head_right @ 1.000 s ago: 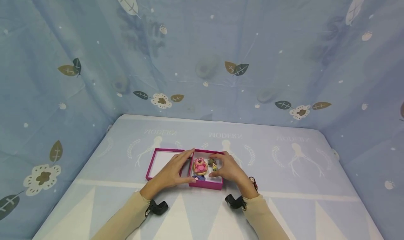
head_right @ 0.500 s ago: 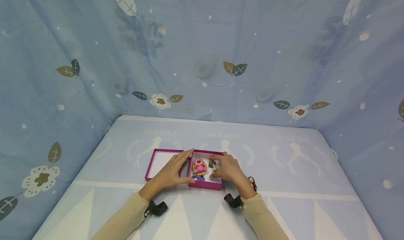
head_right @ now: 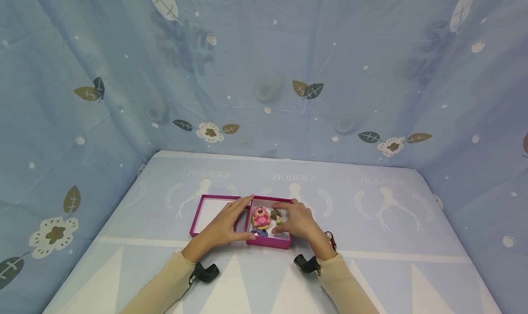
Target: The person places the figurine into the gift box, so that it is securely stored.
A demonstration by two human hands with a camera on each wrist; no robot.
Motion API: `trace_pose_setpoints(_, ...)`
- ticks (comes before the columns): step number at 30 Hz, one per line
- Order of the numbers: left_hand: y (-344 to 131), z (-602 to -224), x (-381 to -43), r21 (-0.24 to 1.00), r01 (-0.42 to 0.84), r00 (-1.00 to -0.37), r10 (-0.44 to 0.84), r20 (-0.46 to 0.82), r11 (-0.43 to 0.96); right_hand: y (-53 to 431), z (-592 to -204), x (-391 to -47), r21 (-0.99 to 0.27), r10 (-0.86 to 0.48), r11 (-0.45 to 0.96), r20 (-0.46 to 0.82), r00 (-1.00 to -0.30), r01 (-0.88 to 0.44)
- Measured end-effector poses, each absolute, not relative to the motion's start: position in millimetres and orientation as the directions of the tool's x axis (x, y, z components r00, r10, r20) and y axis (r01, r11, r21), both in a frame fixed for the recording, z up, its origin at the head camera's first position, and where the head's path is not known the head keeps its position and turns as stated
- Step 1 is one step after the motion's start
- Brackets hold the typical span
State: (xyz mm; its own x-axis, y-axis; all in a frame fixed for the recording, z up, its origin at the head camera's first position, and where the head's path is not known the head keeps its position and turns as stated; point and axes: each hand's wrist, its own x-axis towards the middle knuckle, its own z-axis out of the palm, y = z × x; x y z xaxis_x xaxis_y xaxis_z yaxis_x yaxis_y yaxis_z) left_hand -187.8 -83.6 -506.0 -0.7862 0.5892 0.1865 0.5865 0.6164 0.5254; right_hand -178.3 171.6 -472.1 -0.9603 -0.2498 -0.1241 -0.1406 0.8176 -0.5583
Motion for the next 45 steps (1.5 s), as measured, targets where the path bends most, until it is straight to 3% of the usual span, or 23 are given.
trace_pose_setpoints(45,-83.9,-508.8,-188.3,0.519,0.595,-0.782,0.59,0.199,0.614,175.6,-467.1,-178.0,-0.554,-0.293,0.818,-0.17,-0.941,-0.155)
